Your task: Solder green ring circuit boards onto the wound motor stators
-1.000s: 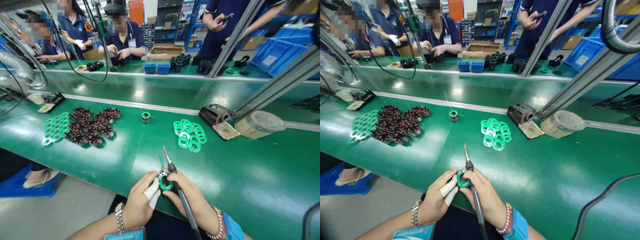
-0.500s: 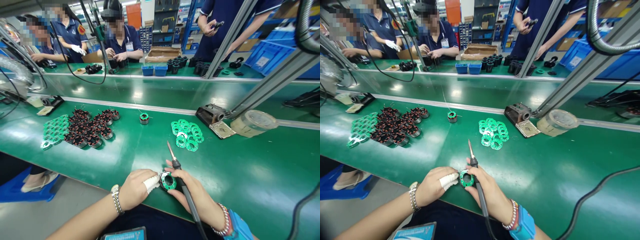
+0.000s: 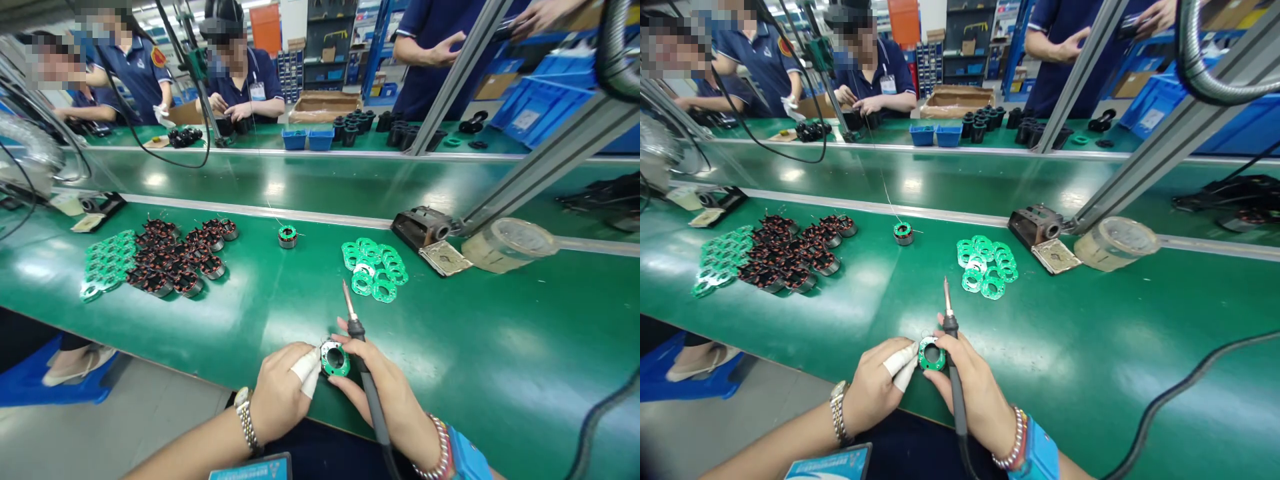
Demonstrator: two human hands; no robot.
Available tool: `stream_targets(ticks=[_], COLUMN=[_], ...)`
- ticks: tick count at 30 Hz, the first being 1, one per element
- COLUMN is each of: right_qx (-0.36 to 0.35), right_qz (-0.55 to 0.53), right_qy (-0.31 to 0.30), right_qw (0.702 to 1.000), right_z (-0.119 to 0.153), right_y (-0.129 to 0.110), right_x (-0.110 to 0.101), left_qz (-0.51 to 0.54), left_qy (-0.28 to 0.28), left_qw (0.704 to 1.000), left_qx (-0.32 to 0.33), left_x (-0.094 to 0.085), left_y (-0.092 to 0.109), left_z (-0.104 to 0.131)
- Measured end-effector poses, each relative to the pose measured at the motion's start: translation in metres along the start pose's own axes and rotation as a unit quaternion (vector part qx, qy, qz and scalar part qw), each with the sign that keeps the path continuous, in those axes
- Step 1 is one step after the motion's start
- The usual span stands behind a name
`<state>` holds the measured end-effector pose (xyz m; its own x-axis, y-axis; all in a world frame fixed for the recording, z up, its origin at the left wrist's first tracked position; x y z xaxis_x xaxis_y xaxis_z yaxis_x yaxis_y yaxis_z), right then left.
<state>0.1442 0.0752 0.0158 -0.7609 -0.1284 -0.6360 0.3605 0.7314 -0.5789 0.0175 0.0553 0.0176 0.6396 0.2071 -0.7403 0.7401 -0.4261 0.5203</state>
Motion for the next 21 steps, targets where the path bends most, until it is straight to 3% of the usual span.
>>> stream_targets(ticks=[6, 10, 12, 15, 21], right_qx=[-0.005, 0.014, 0.020, -0.001, -0.022], right_qz=[-0.034, -0.069, -0.067, -0.071, -0.097], right_qy=[-0.007, -0.031, -0.037, -0.041, -0.064], right_qw=[0.999, 0.997, 0.997, 0.997, 0.993], right_z=[-0.006, -0.010, -0.009, -0.005, -0.002], right_y=[0.003, 0.006, 0.005, -0.001, -0.001], right_x=[-0.001, -0.003, -0.004, -0.006, -0.005], left_qz=[0.094, 0.188, 0.196, 0.176, 0.113], left_qy=[-0.049, -0.077, -0.078, -0.091, -0.089], left_qw=[0.990, 0.959, 0.954, 0.966, 0.989], left_qx=[-0.095, -0.196, -0.212, -0.165, 0.014], left_x=[0.007, 0.011, 0.010, 0.006, -0.006], left_y=[-0.003, -0.016, -0.022, -0.024, -0.015], left_z=[0.010, 0.011, 0.012, 0.012, -0.005])
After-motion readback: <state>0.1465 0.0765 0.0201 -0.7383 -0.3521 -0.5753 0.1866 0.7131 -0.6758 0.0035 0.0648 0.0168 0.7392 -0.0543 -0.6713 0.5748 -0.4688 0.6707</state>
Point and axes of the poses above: each hand's wrist, its own z-axis away from the middle knuckle, its own x-axis out of the palm, y = z × x, the point moved 7 cm from there along -z, towards the middle knuckle, and after that the axes turned 10 degrees about -x, right-handed, at the moved point
